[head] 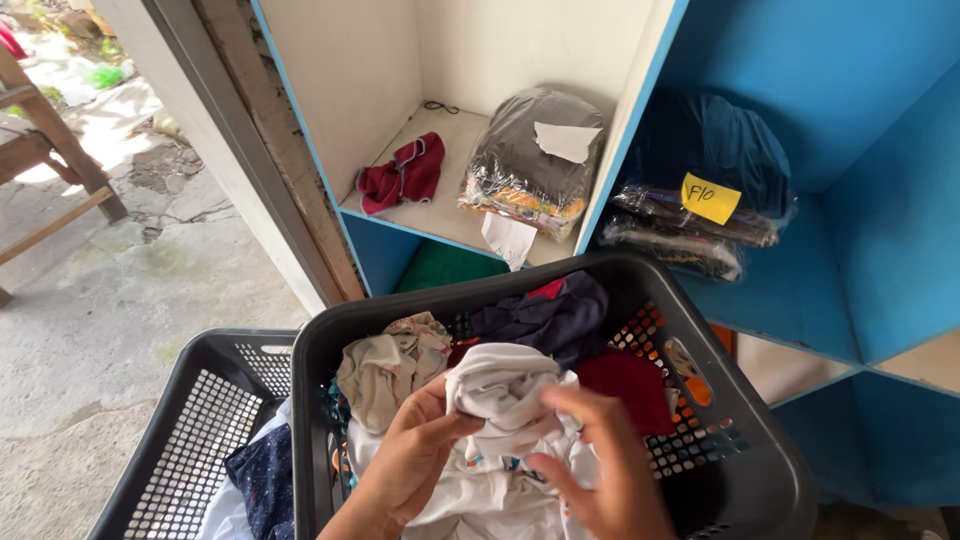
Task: The person handles various garments one by one, shaking them out and transferring them from one laundry basket to another.
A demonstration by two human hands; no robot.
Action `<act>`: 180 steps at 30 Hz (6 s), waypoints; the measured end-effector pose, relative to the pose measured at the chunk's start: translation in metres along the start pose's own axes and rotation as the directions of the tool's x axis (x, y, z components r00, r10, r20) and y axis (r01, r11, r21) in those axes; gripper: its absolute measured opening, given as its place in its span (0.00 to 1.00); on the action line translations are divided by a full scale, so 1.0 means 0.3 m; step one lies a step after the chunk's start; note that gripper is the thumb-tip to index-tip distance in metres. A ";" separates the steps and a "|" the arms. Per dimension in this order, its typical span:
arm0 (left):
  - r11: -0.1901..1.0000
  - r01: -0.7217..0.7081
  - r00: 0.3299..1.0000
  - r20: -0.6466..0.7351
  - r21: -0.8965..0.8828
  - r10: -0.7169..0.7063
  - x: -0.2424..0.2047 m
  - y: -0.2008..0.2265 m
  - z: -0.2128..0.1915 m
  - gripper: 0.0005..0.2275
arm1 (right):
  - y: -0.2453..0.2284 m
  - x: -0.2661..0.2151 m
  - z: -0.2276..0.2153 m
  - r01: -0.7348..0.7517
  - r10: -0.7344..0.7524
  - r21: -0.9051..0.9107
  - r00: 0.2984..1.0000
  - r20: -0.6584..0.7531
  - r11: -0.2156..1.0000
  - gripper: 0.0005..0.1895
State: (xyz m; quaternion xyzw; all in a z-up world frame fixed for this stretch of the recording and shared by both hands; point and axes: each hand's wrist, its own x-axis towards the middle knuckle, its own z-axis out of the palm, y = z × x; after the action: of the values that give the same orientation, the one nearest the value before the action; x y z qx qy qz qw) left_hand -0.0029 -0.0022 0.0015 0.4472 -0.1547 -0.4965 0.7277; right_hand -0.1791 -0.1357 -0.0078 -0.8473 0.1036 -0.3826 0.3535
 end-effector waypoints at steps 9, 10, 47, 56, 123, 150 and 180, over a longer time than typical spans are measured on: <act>0.900 -0.091 0.992 -0.117 -0.427 0.045 0.036 0.017 -0.052 0.16 | 0.097 -0.173 0.151 0.029 0.004 -0.103 0.953 0.302 0.994 0.10; 0.894 -0.086 0.996 -0.056 -0.441 0.068 0.040 0.016 -0.051 0.15 | 0.092 -0.170 0.137 -0.014 0.052 -0.108 0.933 0.357 0.994 0.12; 0.786 -0.331 0.944 0.180 0.522 0.278 -0.019 0.018 0.009 0.12 | 0.130 -0.029 -0.122 -0.289 0.443 0.640 0.892 -0.090 0.712 0.03; 0.988 0.124 0.991 0.053 -0.091 -0.120 0.001 0.032 0.007 0.12 | 0.080 -0.035 -0.098 -0.132 0.242 0.331 0.917 -0.318 0.934 0.10; 0.270 -0.294 0.878 0.147 0.917 0.456 -0.024 -0.110 0.101 0.16 | -0.125 0.089 -0.183 -0.394 0.387 0.364 0.917 0.095 0.844 0.06; 0.498 -0.530 0.709 0.038 0.686 0.704 -0.071 -0.127 0.144 0.31 | -0.095 0.128 -0.076 -0.493 0.488 -0.039 0.843 0.228 0.869 0.05; 0.893 0.166 0.983 -0.002 -0.418 -0.183 -0.082 -0.106 -0.072 0.17 | -0.099 0.117 -0.090 0.155 -0.120 -0.119 0.957 0.263 0.981 0.29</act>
State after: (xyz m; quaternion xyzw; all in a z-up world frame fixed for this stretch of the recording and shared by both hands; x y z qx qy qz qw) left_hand -0.0183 0.0264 -0.0308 0.3042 0.0105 -0.5719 0.7618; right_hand -0.1773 -0.1436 0.0449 -0.9169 0.0243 -0.2865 0.2768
